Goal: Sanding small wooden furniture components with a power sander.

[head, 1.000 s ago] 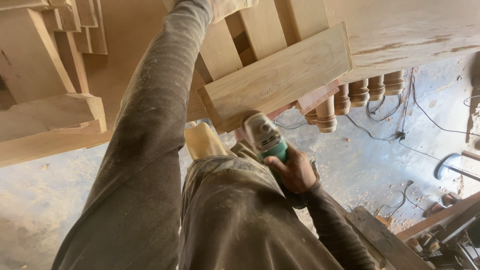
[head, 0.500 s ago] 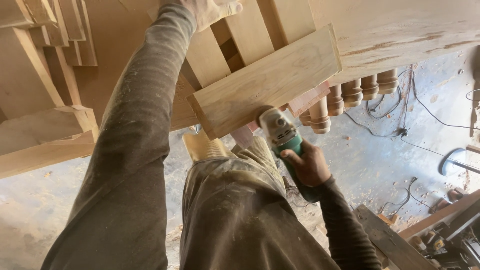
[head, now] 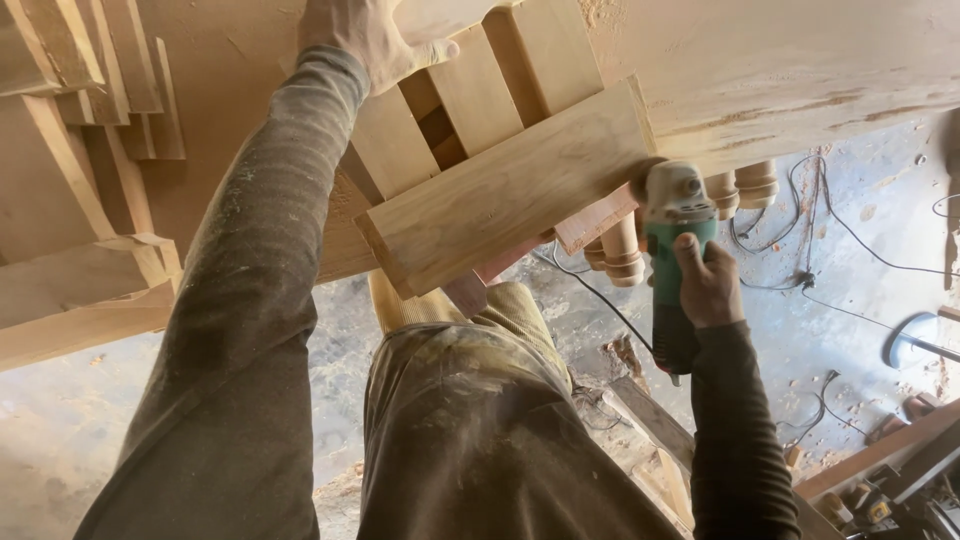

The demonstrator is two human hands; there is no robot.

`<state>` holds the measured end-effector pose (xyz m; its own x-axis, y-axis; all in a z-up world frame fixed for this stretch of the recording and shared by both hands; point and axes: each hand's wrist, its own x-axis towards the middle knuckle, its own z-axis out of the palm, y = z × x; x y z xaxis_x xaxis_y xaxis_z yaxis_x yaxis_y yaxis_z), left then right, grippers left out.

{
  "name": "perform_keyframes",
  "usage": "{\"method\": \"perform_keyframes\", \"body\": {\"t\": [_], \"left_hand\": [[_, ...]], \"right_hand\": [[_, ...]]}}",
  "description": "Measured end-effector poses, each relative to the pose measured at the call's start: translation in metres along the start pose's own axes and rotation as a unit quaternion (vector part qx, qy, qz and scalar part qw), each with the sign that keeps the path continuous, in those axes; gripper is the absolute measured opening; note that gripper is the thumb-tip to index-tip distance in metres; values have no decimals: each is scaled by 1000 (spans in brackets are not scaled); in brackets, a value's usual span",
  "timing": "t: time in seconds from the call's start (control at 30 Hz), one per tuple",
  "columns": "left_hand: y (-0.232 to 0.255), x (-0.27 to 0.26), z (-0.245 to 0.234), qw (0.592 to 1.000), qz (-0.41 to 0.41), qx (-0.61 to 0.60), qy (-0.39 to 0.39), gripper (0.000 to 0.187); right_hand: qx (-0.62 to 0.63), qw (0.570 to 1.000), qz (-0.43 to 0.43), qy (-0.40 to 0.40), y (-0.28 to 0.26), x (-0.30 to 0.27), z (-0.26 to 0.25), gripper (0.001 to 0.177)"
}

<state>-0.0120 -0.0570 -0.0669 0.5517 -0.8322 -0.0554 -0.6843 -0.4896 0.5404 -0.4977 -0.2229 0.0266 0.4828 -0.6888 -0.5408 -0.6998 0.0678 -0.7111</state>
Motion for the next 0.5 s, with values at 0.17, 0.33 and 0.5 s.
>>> {"method": "perform_keyframes", "body": {"t": [0.17, 0.33, 0.5], "left_hand": [[3, 1, 0, 998, 52, 17, 32, 87], [4, -2, -7, 999, 23, 38, 22, 89], [9, -2, -5, 996, -69, 45, -30, 93]], "right_hand": [[23, 999, -20, 16, -9, 2, 2, 65], [19, 998, -35, -46, -23, -13, 34, 65], [-84, 992, 0, -89, -20, -30, 71, 59]]}}
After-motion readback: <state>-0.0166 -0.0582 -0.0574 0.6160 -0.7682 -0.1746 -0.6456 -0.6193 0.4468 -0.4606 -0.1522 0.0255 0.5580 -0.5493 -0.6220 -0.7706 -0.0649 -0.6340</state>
